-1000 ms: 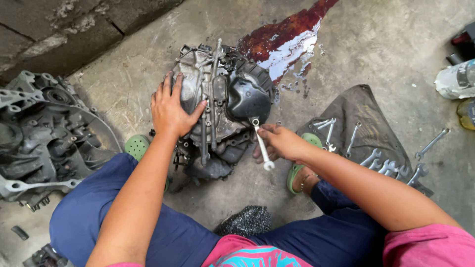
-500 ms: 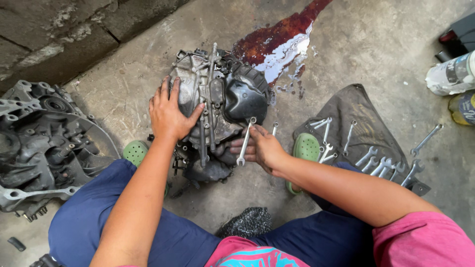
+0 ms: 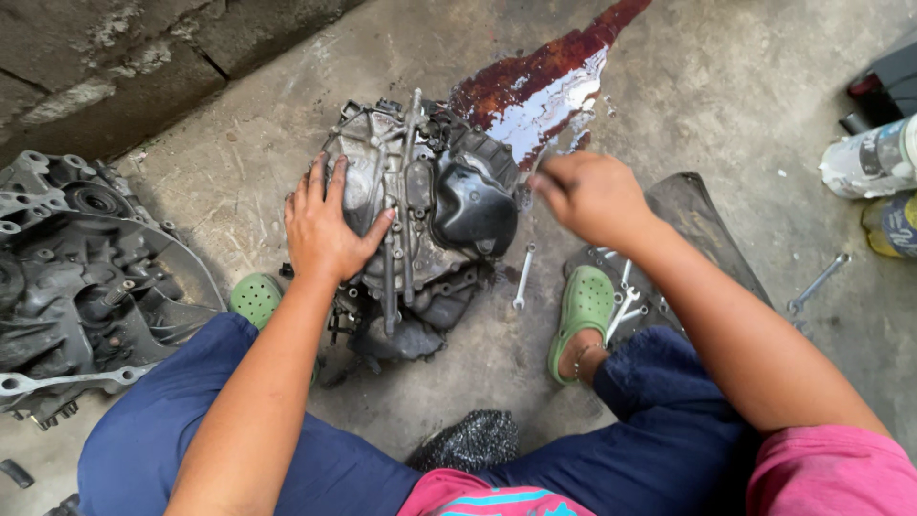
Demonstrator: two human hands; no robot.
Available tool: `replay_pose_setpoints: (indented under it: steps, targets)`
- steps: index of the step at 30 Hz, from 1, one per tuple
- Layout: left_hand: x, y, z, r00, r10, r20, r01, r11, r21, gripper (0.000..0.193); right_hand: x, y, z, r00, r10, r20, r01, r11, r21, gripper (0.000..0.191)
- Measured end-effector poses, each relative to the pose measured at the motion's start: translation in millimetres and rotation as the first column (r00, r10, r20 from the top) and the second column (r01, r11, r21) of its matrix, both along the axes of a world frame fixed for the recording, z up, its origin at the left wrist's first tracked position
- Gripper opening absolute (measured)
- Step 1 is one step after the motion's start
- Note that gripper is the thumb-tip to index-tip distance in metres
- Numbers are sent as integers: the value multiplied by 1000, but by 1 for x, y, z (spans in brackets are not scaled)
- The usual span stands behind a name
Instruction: The person sits on the floor and uses a wrench to tighten bolts on a disassembled engine block. They repeatedly select different wrenches from a nearby mat and apply them to various bolt locations on the engine casing.
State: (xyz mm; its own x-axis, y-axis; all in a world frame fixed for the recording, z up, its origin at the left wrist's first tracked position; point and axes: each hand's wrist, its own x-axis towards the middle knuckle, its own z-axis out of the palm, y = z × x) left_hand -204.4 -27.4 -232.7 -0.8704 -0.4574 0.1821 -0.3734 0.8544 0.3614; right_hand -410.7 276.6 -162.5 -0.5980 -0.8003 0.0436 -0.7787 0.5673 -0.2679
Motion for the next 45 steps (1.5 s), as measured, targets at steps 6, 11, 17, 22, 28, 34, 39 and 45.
replay_pose_setpoints:
  steps: [6, 11, 17, 22, 28, 34, 39, 45]
  targets:
    - [-11, -4, 4, 1000, 17, 1, -17, 1000, -24, 96, -35, -66, -31, 978, -24, 209, 18, 999, 31, 36]
    - [-15, -9, 5, 1000, 20, 3, -20, 1000, 12, 96, -41, -80, -57, 958, -129, 255, 120, 991, 49, 37]
    - [-17, -10, 4, 1000, 10, -15, -10, 1000, 8, 95, -32, -83, -57, 949, -137, 283, 160, 985, -62, 40]
    - [-17, -9, 4, 1000, 22, 6, -23, 1000, 2, 97, -39, -103, -36, 969, -160, 189, 122, 973, 196, 43]
    - [-18, -8, 6, 1000, 7, -3, -7, 1000, -7, 96, -33, -103, -34, 981, -190, -34, 193, 970, 148, 44]
    - [-18, -9, 6, 1000, 15, -6, -15, 1000, -4, 96, -38, -95, -70, 898, 4, -440, -109, 971, -215, 44]
    - [-20, -9, 4, 1000, 12, 12, -12, 1000, -17, 96, -58, -91, -82, 818, 152, -554, -352, 895, -275, 43]
    - [-24, -8, 4, 999, -26, 37, 27, 999, -34, 97, -68, -87, -88, 805, 197, -559, -406, 871, -278, 42]
